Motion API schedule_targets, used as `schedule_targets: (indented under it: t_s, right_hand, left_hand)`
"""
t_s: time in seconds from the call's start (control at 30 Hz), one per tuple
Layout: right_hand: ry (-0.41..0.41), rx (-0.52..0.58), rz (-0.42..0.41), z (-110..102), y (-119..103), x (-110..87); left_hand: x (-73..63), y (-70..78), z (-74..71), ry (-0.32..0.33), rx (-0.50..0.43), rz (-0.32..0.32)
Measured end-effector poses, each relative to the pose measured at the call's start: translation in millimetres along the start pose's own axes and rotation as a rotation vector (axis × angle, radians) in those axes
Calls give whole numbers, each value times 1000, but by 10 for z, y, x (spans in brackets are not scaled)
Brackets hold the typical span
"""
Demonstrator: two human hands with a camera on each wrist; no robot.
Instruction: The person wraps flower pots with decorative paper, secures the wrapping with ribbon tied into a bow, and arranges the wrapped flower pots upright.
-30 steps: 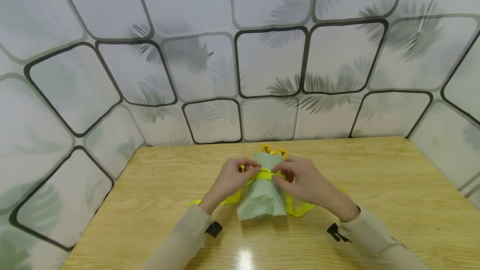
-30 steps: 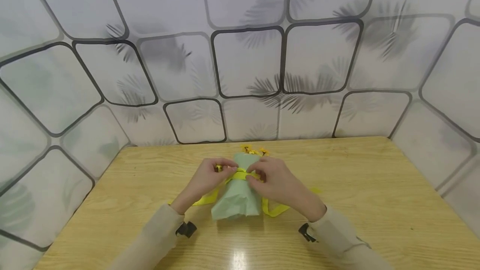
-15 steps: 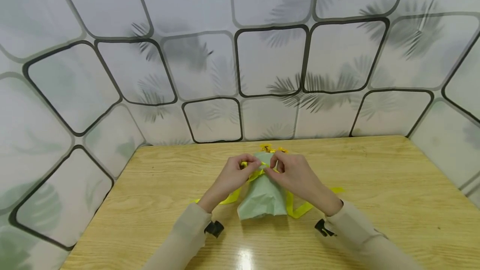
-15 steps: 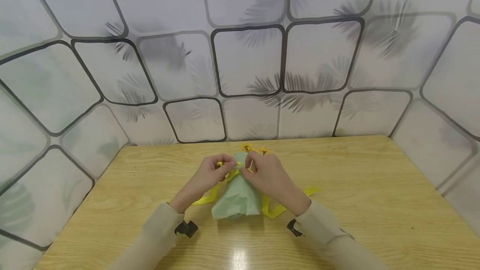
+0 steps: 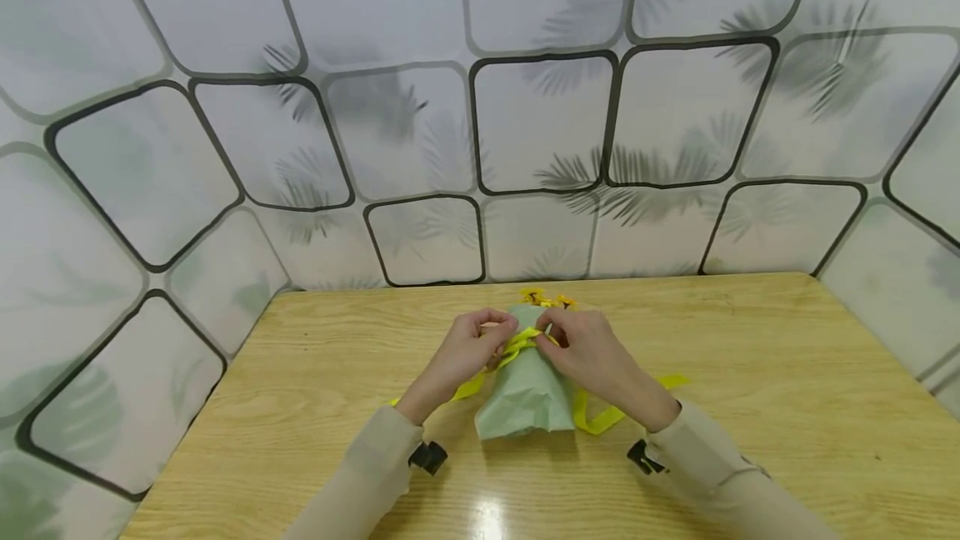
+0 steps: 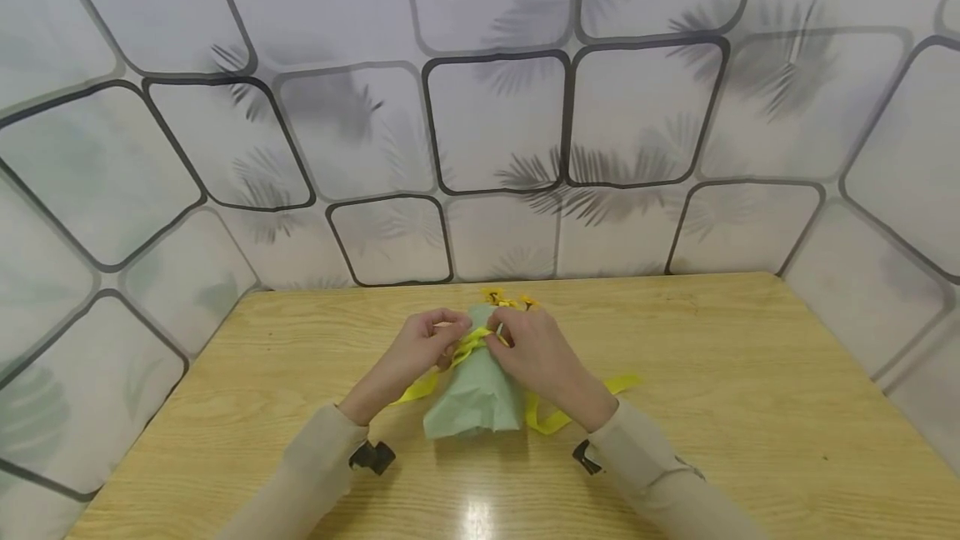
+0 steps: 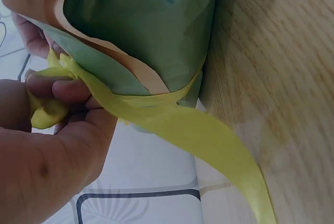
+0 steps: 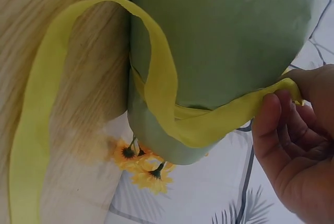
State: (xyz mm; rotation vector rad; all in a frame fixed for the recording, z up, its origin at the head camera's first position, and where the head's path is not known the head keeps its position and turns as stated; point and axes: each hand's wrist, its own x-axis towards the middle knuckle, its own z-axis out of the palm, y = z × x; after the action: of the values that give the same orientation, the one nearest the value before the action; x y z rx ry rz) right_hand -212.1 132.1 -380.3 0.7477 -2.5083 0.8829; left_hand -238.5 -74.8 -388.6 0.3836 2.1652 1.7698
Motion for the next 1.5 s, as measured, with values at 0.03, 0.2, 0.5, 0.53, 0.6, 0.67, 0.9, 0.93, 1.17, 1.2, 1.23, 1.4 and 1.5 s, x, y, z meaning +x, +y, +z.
schedule_targets:
  t_s: [0.03, 0.2, 0.5, 0.53, 0.6, 0.67, 0.9, 0.93, 1.17, 1.2, 1.23, 1.4, 1.5]
  right_hand:
    - [2, -3, -2, 6, 1, -3]
    - [24, -13, -17, 26, 6, -12]
    - [37, 6, -23, 40, 11, -27]
    - [37, 11, -27, 35, 11, -30]
    - [31, 27, -37, 23, 13, -41]
    - [20, 42, -55, 8, 15, -54]
    - [-2, 104, -152, -14, 24, -87]
    - [-3, 113, -144, -15, 22, -82]
    - [-46, 108, 7, -16, 23, -4]
    - [-57, 106, 24, -18, 23, 4]
    - [-70, 105, 42, -18, 24, 10]
    - [-96, 158, 158, -35, 32, 7]
    - [-98, 195, 231, -48, 47, 1]
  left_hand:
    - [1, -3, -7, -11, 20, -2]
    - [5, -20, -39, -75, 103, 16]
    - [2, -25, -51, -79, 143, 35]
    - [3, -21, -46, -76, 143, 39]
    - [8, -16, -33, -65, 140, 40]
    - [14, -15, -19, -55, 128, 29]
    - [28, -14, 14, -36, 69, 8]
    - [27, -13, 15, -38, 63, 9]
    - [-7, 0, 3, -55, 59, 12]
    - [-10, -3, -1, -59, 61, 18]
    - [-12, -9, -4, -63, 62, 20]
    - [-17, -53, -60, -84, 36, 32]
    - [-37, -76, -131, -90, -43, 22]
